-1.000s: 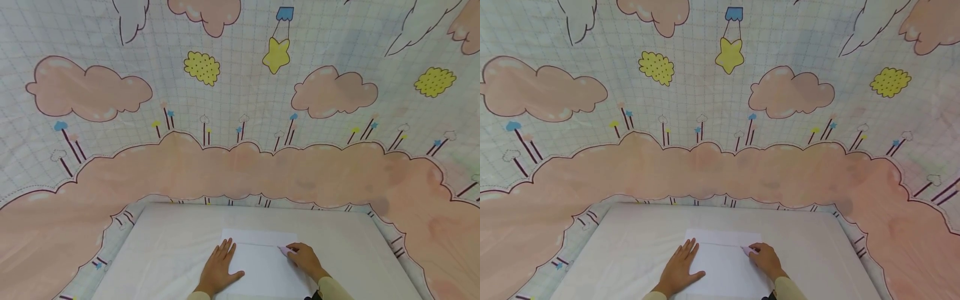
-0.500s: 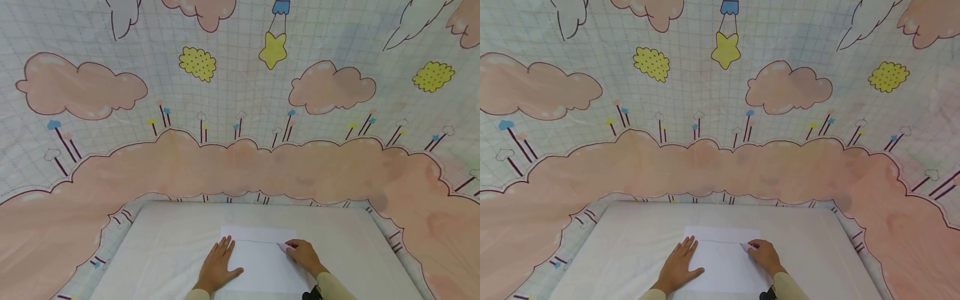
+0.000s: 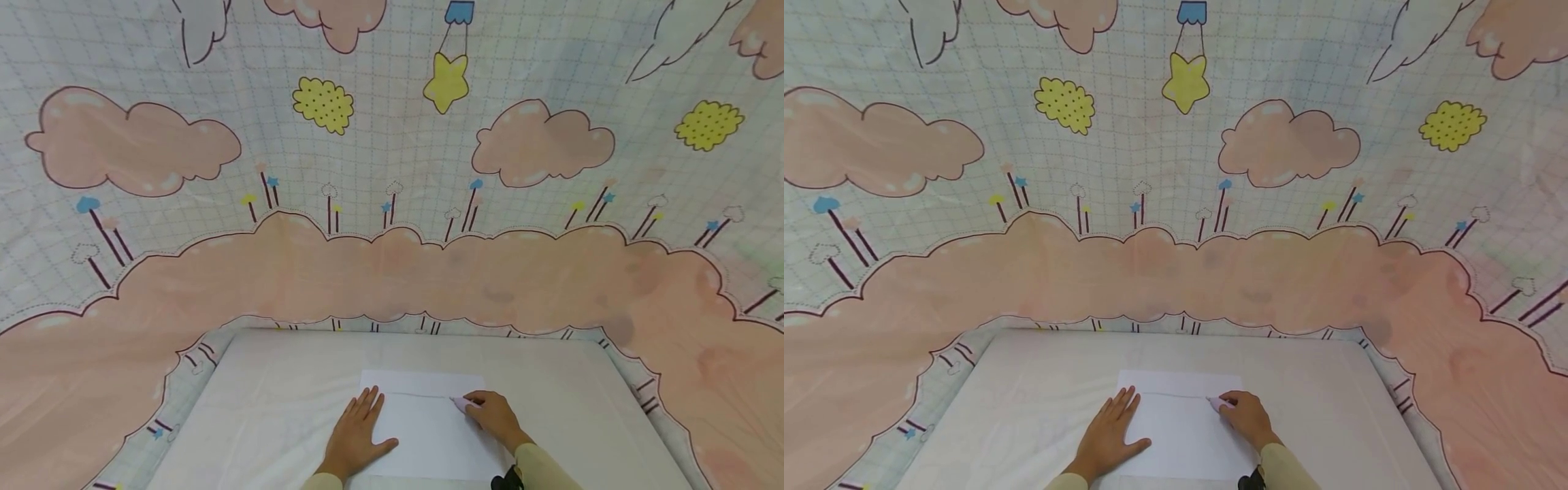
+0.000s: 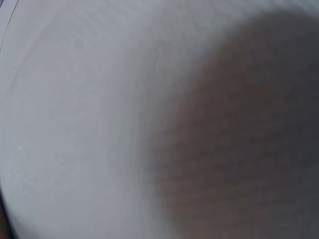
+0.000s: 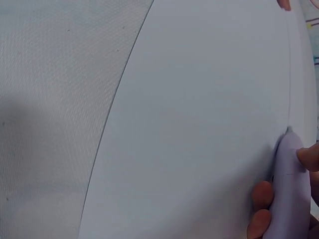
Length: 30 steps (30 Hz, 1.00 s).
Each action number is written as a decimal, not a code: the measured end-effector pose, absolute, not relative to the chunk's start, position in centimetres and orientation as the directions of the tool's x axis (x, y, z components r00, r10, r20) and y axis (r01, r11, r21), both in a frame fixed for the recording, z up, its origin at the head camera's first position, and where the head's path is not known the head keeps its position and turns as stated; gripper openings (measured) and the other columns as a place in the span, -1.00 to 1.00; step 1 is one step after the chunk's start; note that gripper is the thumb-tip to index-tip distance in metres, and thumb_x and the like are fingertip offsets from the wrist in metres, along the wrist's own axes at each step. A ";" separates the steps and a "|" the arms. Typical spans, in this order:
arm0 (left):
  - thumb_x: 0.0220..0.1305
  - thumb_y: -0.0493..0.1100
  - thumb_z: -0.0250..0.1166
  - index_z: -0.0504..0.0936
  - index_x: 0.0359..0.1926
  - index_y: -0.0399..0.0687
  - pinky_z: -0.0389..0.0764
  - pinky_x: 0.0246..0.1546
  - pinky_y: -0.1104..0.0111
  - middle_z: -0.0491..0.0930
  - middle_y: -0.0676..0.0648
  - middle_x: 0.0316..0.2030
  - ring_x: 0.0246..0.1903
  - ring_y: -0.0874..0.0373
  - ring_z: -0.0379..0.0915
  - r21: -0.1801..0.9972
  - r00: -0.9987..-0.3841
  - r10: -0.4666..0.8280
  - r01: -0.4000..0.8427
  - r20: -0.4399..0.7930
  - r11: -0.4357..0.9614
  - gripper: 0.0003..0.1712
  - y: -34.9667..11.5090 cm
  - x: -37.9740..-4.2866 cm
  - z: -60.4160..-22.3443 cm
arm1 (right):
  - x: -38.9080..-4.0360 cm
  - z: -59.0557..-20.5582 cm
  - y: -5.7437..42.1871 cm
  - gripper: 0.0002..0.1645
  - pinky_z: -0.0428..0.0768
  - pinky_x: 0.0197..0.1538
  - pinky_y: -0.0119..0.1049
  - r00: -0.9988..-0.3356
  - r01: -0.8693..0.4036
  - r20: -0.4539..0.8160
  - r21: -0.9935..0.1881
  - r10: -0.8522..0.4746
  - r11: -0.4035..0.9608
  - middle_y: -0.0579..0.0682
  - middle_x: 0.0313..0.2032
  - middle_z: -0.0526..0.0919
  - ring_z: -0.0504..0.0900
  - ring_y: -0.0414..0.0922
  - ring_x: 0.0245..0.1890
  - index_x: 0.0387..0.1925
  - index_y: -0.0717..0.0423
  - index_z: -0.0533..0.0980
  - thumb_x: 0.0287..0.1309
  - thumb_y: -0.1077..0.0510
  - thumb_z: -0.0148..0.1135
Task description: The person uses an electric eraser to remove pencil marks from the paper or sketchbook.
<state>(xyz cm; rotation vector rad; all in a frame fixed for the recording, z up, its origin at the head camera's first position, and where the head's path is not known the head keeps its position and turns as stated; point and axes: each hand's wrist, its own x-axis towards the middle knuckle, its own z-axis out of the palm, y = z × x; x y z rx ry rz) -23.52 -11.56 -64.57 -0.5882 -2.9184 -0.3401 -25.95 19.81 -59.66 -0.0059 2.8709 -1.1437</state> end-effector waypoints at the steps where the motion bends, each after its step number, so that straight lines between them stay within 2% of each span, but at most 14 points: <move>1: 0.13 0.67 -0.13 0.26 0.47 -0.04 0.12 0.46 0.09 0.12 -0.06 0.51 0.50 0.02 0.01 0.191 -0.912 0.364 0.397 0.188 0.898 0.15 -11.5 -23.5 -64.6 | -26.0 -59.6 19.8 -0.74 0.42 -0.45 -0.34 -0.999 0.017 -0.049 -0.688 -0.022 0.725 -0.03 -0.31 0.65 0.46 -0.21 -0.62 -0.15 0.12 0.70 0.10 0.15 0.32; 8: 0.13 0.69 -0.17 0.25 0.48 -0.02 0.11 0.46 0.10 0.11 -0.05 0.51 0.50 0.03 0.00 0.176 -0.915 0.362 0.391 0.178 0.903 0.16 -11.6 -23.7 -64.8 | -25.9 -59.1 20.0 -0.74 0.40 -0.44 -0.33 -0.998 0.039 -0.064 -0.679 -0.006 0.733 -0.01 -0.29 0.65 0.45 -0.21 -0.62 -0.14 0.12 0.70 0.11 0.15 0.33; 15: 0.13 0.67 -0.10 0.28 0.46 -0.06 0.13 0.45 0.07 0.15 -0.07 0.50 0.49 -0.01 0.02 0.202 -0.915 0.364 0.395 0.177 0.896 0.15 -11.6 -23.6 -64.4 | -25.8 -59.0 20.0 -0.73 0.41 -0.46 -0.34 -0.997 0.047 -0.076 -0.682 -0.007 0.730 0.00 -0.27 0.64 0.46 -0.21 -0.60 -0.13 0.13 0.70 0.11 0.16 0.33; 21: 0.13 0.67 -0.13 0.24 0.48 -0.04 0.12 0.46 0.07 0.12 -0.06 0.51 0.50 0.01 -0.01 0.186 -0.914 0.367 0.396 0.174 0.899 0.15 -11.6 -23.6 -64.6 | -25.8 -59.1 19.8 -0.73 0.40 -0.45 -0.35 -0.997 0.050 -0.078 -0.683 -0.004 0.729 0.01 -0.25 0.64 0.46 -0.21 -0.58 -0.12 0.12 0.70 0.12 0.16 0.32; 30: 0.14 0.67 -0.14 0.21 0.49 -0.03 0.10 0.46 0.06 0.08 -0.06 0.52 0.51 0.01 -0.03 0.188 -0.918 0.366 0.391 0.155 0.901 0.16 -11.5 -23.5 -64.6 | -25.9 -59.7 19.4 -0.73 0.41 -0.53 -0.35 -0.997 0.050 -0.079 -0.697 -0.008 0.715 0.02 -0.26 0.65 0.46 -0.21 -0.62 -0.13 0.12 0.70 0.11 0.15 0.33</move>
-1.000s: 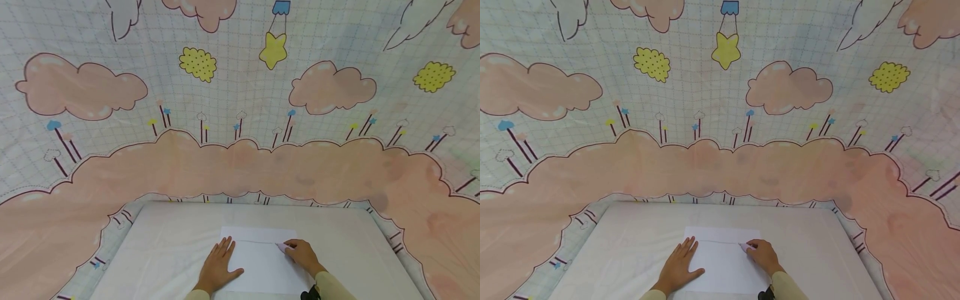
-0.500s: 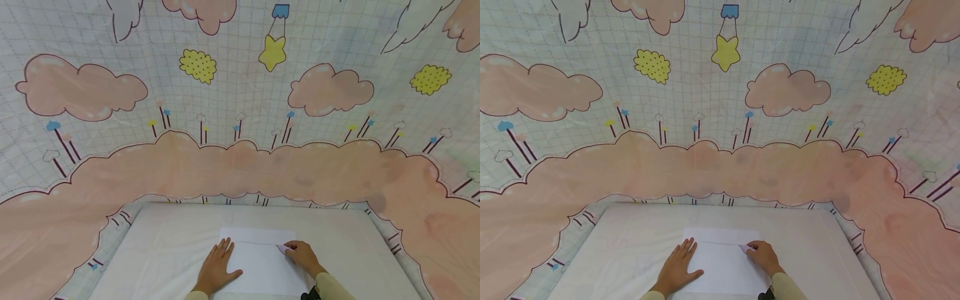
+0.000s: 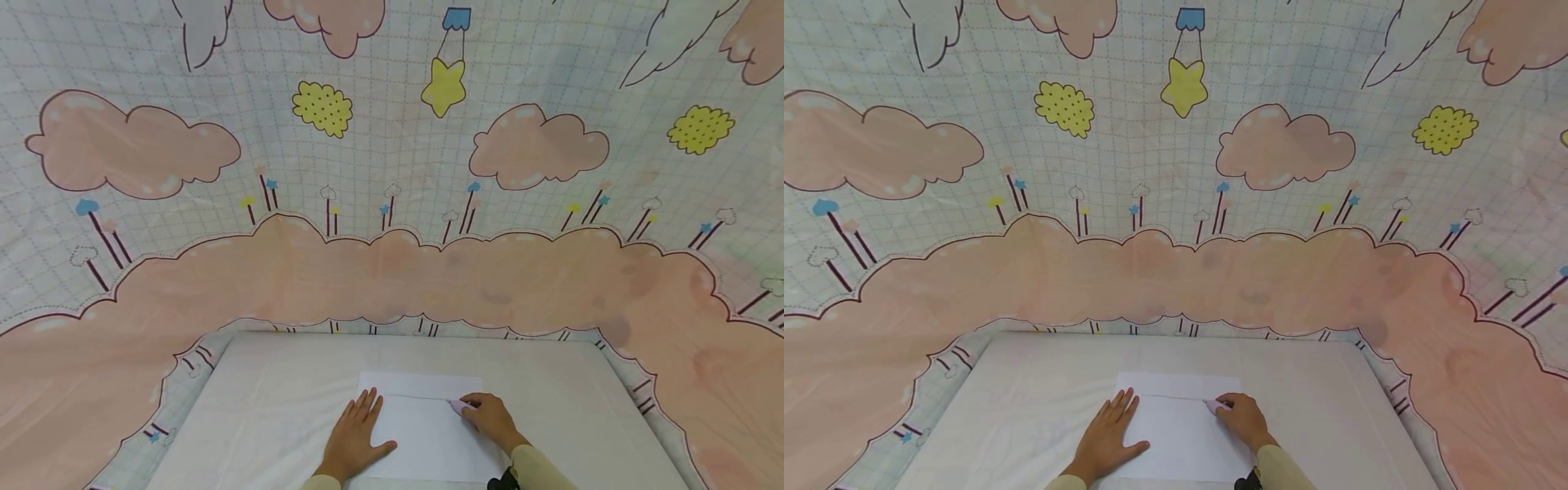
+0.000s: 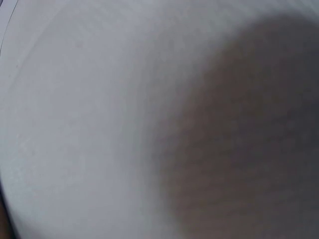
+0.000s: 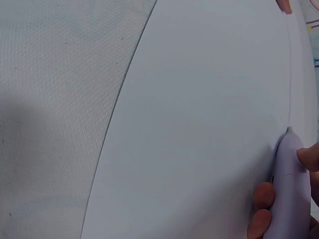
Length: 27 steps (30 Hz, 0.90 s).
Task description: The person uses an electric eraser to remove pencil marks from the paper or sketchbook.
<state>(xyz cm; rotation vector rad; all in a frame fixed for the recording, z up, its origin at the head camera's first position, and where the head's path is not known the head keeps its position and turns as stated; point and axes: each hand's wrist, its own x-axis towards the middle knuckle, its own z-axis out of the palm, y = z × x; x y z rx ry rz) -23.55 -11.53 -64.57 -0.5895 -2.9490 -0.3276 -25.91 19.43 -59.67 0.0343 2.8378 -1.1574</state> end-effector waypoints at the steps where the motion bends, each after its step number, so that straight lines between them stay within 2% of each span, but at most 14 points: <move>1: 0.14 0.67 -0.14 0.21 0.49 -0.02 0.10 0.47 0.07 0.08 -0.06 0.52 0.51 0.01 -0.03 0.187 -0.918 0.366 0.391 0.155 0.901 0.16 -11.5 -23.5 -64.6 | -25.9 -59.7 19.4 -0.73 0.42 -0.53 -0.35 -0.997 0.051 -0.081 -0.696 -0.007 0.717 0.01 -0.26 0.65 0.46 -0.21 -0.61 -0.13 0.12 0.70 0.12 0.14 0.33; 6: 0.14 0.67 -0.14 0.21 0.49 -0.02 0.10 0.46 0.07 0.08 -0.06 0.52 0.51 0.02 -0.03 0.185 -0.916 0.367 0.393 0.163 0.901 0.15 -11.6 -23.5 -64.7 | -25.8 -59.2 19.4 -0.73 0.41 -0.47 -0.34 -0.996 0.061 -0.089 -0.685 0.000 0.726 0.01 -0.25 0.65 0.46 -0.20 -0.54 -0.12 0.13 0.70 0.13 0.14 0.32; 13: 0.14 0.67 -0.14 0.20 0.50 -0.01 0.09 0.47 0.08 0.08 -0.05 0.52 0.51 0.02 -0.04 0.186 -0.917 0.366 0.392 0.159 0.901 0.15 -11.6 -23.6 -64.8 | -25.7 -58.9 19.5 -0.74 0.40 -0.51 -0.35 -0.997 0.053 -0.074 -0.688 0.003 0.724 0.00 -0.27 0.66 0.45 -0.22 -0.62 -0.15 0.11 0.71 0.12 0.13 0.33; 27: 0.14 0.67 -0.12 0.22 0.49 -0.02 0.11 0.46 0.07 0.09 -0.06 0.51 0.50 0.02 -0.01 0.184 -0.915 0.366 0.394 0.172 0.900 0.15 -11.6 -23.6 -64.8 | -25.9 -59.2 19.8 -0.74 0.40 -0.52 -0.37 -0.997 0.059 -0.079 -0.687 0.006 0.724 0.02 -0.25 0.65 0.46 -0.21 -0.59 -0.14 0.11 0.70 0.11 0.15 0.34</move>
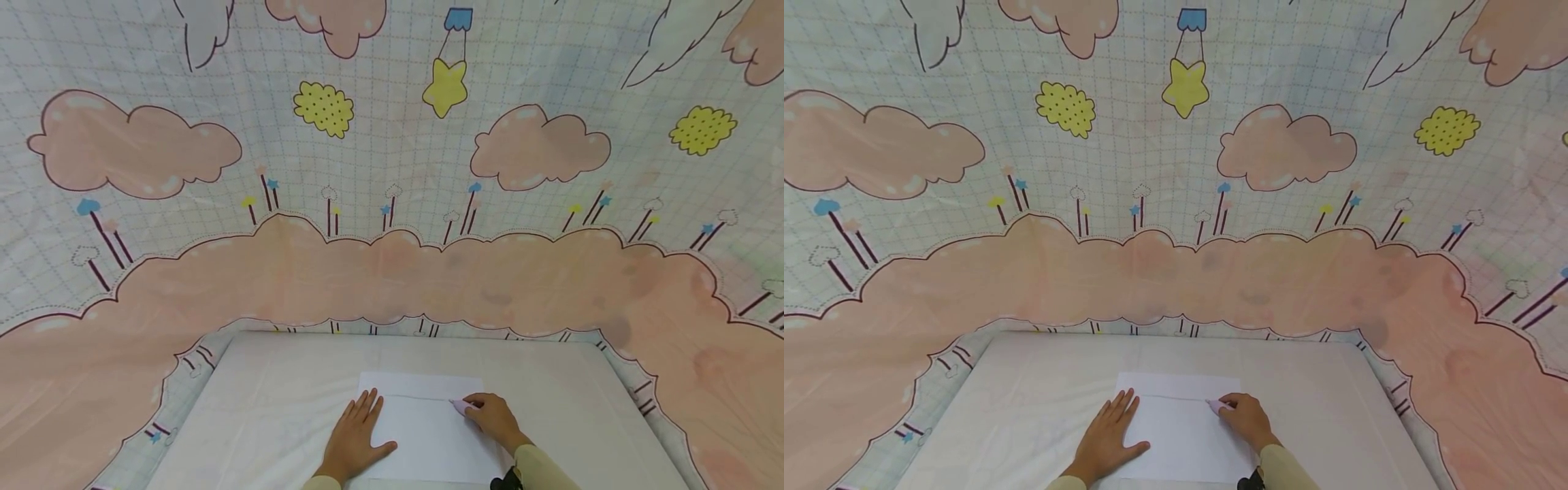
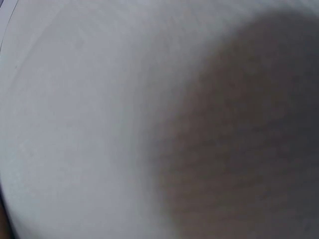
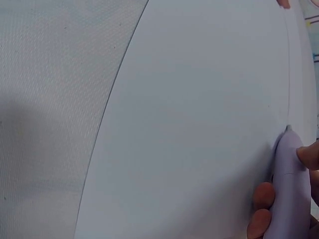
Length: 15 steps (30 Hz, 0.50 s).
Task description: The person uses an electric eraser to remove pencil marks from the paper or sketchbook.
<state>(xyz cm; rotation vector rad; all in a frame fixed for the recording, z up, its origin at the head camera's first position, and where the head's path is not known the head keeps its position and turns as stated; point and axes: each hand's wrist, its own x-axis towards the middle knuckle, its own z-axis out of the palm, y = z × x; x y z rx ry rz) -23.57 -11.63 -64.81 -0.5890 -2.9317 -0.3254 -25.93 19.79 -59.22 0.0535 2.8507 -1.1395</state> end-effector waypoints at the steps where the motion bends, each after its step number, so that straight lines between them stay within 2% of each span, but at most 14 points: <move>1: 0.14 0.67 -0.13 0.22 0.49 -0.02 0.11 0.46 0.07 0.09 -0.06 0.52 0.50 0.02 -0.02 0.183 -0.915 0.367 0.395 0.169 0.900 0.15 -11.6 -23.6 -64.8 | -25.9 -59.2 19.7 -0.73 0.40 -0.52 -0.38 -0.997 0.061 -0.082 -0.691 0.005 0.721 0.02 -0.25 0.65 0.46 -0.21 -0.59 -0.14 0.11 0.70 0.10 0.15 0.34; 8: 0.14 0.67 -0.14 0.22 0.49 -0.01 0.11 0.46 0.07 0.09 -0.05 0.52 0.51 0.02 -0.02 0.187 -0.916 0.366 0.393 0.163 0.900 0.15 -11.6 -23.6 -64.8 | -25.9 -59.3 19.4 -0.72 0.40 -0.58 -0.41 -0.996 0.044 -0.085 -0.718 -0.025 0.694 0.01 -0.28 0.66 0.46 -0.22 -0.66 -0.12 0.15 0.69 0.11 0.17 0.32; 15: 0.13 0.68 -0.14 0.23 0.49 -0.01 0.11 0.46 0.07 0.10 -0.05 0.51 0.50 0.02 -0.02 0.191 -0.916 0.362 0.392 0.174 0.900 0.15 -11.6 -23.6 -64.8 | -26.0 -58.8 19.5 -0.72 0.43 -0.52 -0.37 -0.995 0.044 -0.097 -0.686 -0.032 0.726 0.00 -0.24 0.68 0.49 -0.23 -0.63 -0.13 0.10 0.70 0.10 0.14 0.33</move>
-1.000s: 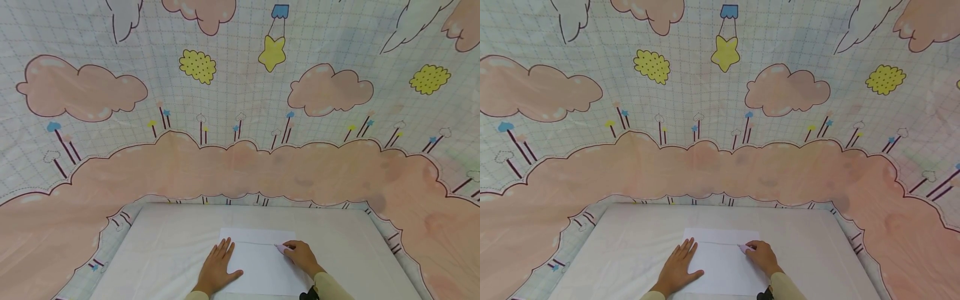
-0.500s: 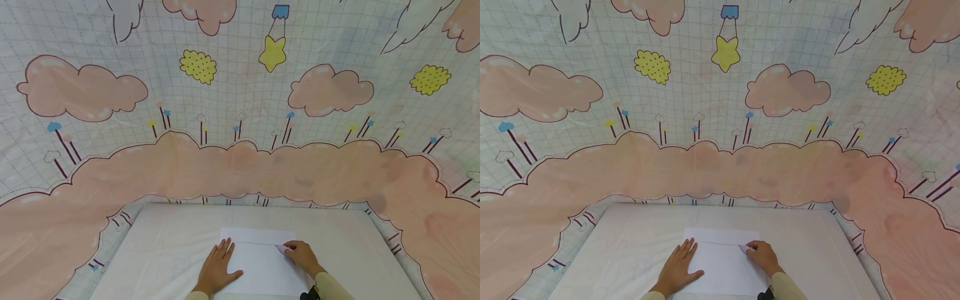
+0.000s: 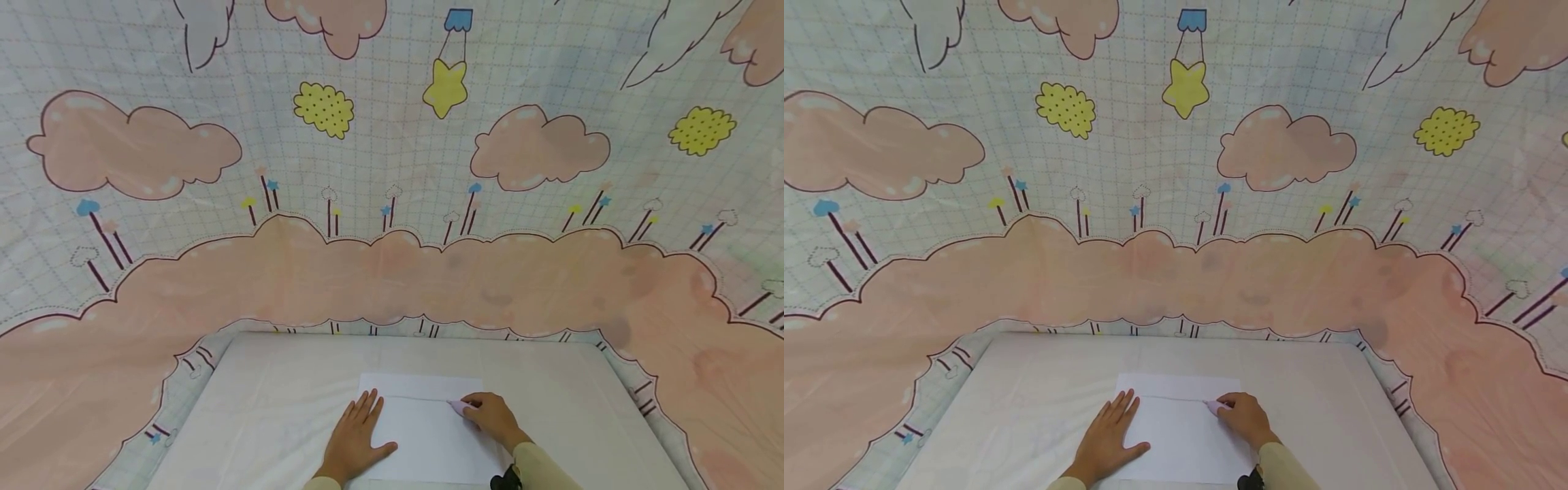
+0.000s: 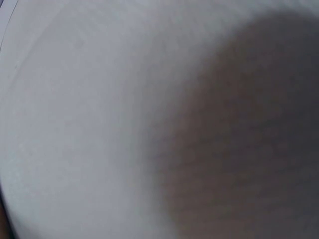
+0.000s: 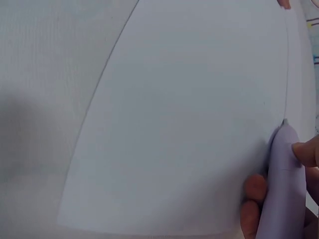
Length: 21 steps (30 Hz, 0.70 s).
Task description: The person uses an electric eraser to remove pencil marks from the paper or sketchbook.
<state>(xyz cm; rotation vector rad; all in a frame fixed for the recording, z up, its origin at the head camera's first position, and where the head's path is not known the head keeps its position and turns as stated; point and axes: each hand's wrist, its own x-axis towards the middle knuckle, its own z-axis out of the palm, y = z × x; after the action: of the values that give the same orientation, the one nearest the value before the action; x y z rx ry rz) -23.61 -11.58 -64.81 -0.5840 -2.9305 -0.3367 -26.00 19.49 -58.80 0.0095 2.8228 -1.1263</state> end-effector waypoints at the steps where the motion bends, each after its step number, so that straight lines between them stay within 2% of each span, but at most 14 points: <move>1: 0.13 0.68 -0.14 0.23 0.49 -0.01 0.11 0.46 0.08 0.10 -0.04 0.51 0.50 0.02 -0.02 0.191 -0.916 0.360 0.391 0.176 0.900 0.15 -11.6 -23.6 -64.8 | -26.0 -58.8 19.6 -0.72 0.44 -0.51 -0.37 -0.995 0.035 -0.093 -0.679 -0.038 0.733 0.01 -0.23 0.68 0.50 -0.23 -0.62 -0.13 0.10 0.70 0.10 0.15 0.34; 5: 0.12 0.68 -0.13 0.26 0.47 -0.02 0.14 0.44 0.06 0.14 -0.05 0.50 0.49 0.01 0.02 0.184 -0.912 0.360 0.395 0.197 0.900 0.15 -11.5 -23.6 -64.8 | -26.3 -58.8 19.9 -0.74 0.46 -0.50 -0.36 -0.995 0.003 -0.076 -0.653 -0.062 0.757 0.00 -0.23 0.71 0.52 -0.23 -0.60 -0.16 0.09 0.71 0.06 0.16 0.36; 8: 0.12 0.67 -0.12 0.28 0.46 -0.02 0.16 0.43 0.05 0.16 -0.05 0.49 0.49 0.00 0.04 0.185 -0.910 0.359 0.397 0.208 0.899 0.14 -11.5 -23.5 -64.7 | -26.6 -58.8 20.0 -0.75 0.52 -0.39 -0.29 -0.995 -0.051 -0.039 -0.601 -0.092 0.798 -0.03 -0.24 0.73 0.58 -0.20 -0.46 -0.18 0.04 0.72 0.05 0.14 0.38; 14: 0.12 0.68 -0.13 0.27 0.46 0.00 0.14 0.43 0.06 0.15 -0.03 0.50 0.49 0.02 0.02 0.195 -0.913 0.355 0.392 0.200 0.899 0.14 -11.6 -23.5 -64.9 | -26.9 -58.7 20.0 -0.78 0.63 -0.11 -0.03 -0.985 -0.169 0.054 -0.485 -0.163 0.858 0.00 -0.15 0.76 0.69 -0.01 -0.14 -0.20 -0.01 0.73 0.05 0.12 0.43; 21: 0.11 0.69 -0.15 0.25 0.48 0.02 0.10 0.45 0.08 0.11 -0.01 0.51 0.50 0.04 -0.01 0.189 -0.918 0.356 0.387 0.175 0.903 0.15 -11.6 -23.6 -65.2 | -27.1 -58.5 20.3 -0.76 0.63 0.00 0.05 -0.978 -0.204 0.055 -0.441 -0.201 0.874 0.00 -0.12 0.75 0.69 0.06 -0.04 -0.17 0.01 0.72 0.05 0.16 0.42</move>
<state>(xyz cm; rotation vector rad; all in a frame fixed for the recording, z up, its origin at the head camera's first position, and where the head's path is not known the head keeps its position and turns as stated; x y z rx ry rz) -23.61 -11.64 -65.21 -0.5747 -2.9302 -0.3336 -27.07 20.26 -58.51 -0.3294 3.0480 -0.7193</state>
